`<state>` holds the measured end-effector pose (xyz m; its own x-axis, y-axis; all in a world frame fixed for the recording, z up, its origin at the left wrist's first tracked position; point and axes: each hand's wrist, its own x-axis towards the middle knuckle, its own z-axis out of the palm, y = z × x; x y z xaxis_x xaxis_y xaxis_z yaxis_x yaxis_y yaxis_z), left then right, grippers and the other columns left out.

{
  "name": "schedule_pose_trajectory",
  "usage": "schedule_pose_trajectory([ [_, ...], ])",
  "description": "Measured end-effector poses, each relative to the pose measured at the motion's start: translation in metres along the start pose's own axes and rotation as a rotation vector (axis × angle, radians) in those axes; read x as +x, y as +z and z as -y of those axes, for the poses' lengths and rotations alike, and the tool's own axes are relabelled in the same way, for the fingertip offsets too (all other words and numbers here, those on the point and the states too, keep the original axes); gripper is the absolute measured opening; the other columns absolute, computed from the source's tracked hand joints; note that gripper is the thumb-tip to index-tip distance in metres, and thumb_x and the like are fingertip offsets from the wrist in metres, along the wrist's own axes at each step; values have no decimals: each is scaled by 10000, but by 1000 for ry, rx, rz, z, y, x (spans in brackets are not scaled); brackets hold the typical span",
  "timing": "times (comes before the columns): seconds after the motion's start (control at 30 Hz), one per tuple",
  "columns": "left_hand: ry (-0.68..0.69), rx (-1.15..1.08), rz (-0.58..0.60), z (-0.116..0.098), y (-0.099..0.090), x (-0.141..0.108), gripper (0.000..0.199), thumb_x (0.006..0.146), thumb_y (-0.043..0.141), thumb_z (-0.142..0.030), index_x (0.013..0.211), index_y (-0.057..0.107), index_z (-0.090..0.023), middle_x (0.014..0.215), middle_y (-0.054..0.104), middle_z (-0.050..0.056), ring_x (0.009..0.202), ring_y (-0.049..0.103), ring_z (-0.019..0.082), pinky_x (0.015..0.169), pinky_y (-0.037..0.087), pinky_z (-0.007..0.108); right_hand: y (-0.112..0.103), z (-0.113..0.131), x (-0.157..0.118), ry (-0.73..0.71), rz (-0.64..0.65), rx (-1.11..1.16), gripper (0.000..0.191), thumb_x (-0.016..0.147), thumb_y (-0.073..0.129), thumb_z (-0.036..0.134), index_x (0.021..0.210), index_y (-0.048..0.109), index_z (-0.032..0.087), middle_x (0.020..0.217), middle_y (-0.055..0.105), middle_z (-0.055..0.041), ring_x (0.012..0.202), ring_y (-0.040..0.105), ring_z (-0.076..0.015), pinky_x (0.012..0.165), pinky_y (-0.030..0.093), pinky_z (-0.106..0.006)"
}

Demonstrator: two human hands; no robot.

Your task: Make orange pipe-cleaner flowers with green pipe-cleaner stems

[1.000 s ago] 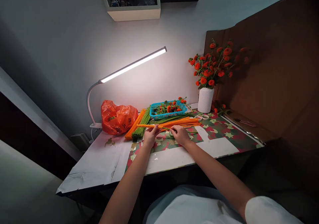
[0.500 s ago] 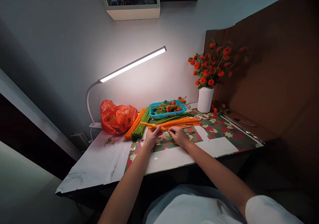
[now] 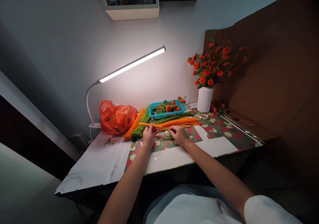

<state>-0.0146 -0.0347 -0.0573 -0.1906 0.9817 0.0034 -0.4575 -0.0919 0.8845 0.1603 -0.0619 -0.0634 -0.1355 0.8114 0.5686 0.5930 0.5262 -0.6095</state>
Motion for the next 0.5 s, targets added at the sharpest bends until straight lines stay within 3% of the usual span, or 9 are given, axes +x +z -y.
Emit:
schedule_pose_trajectory([
  [0.5,93,78,4,6,-2,1,385,618,782,-424,757,600,-114,581,680,23,524,674,159,566,553,263,-1,3,-1,17,-1,-3,129,783,564,179,721,677,189,720,697,-34,660,603,-168,636,399,-255],
])
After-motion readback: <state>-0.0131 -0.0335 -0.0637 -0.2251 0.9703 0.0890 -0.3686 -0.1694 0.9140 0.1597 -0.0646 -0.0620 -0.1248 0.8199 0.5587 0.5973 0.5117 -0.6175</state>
